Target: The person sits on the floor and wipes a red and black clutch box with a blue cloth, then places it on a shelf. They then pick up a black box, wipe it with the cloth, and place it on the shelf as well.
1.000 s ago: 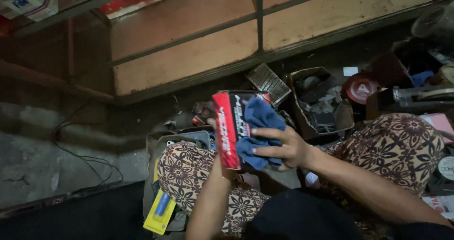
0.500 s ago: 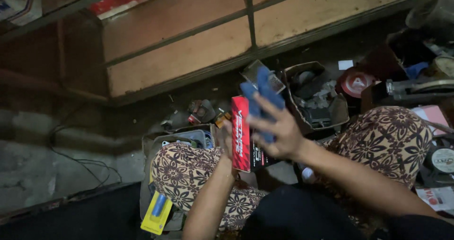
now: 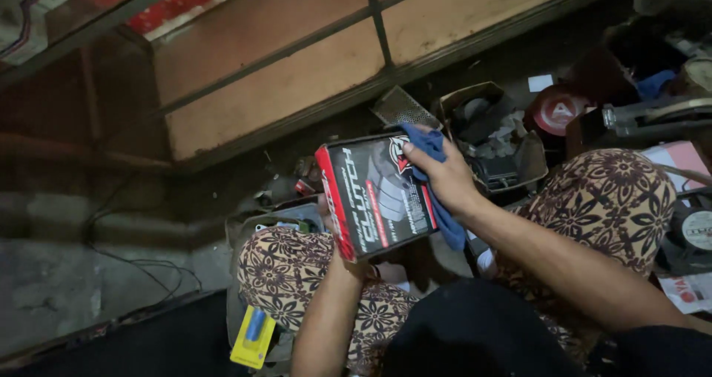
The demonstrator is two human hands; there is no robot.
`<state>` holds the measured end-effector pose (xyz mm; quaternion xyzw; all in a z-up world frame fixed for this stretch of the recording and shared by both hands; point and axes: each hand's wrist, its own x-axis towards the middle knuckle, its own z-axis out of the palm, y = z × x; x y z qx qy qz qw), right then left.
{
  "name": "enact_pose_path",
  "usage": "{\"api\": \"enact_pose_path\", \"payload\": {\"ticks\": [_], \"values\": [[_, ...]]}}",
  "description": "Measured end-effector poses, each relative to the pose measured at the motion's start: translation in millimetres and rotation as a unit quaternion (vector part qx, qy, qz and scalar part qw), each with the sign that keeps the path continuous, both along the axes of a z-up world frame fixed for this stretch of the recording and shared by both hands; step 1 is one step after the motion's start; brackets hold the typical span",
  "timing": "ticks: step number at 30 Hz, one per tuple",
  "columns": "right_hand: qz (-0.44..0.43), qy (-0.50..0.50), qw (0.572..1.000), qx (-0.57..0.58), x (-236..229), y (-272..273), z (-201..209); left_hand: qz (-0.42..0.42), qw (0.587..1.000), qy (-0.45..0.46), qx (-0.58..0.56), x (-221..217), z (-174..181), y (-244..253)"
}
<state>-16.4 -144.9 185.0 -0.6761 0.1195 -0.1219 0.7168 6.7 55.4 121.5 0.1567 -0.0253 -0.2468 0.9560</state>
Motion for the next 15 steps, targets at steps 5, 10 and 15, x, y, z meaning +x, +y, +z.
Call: {"api": "enact_pose_path", "payload": {"ticks": [5, 10, 15], "values": [[0.014, 0.099, 0.961, 0.257, -1, -7, -3, 0.002, 0.998, 0.02, 0.062, 15, -3, 20], [-0.039, 0.014, 0.986, 0.16, -4, -10, 2, -0.007, 0.876, -0.166, 0.454, 14, 49, 15], [-0.033, 0.017, 0.965, 0.258, -4, -20, -38, 0.077, 0.769, -0.261, 0.579, 13, -7, 8]]}}
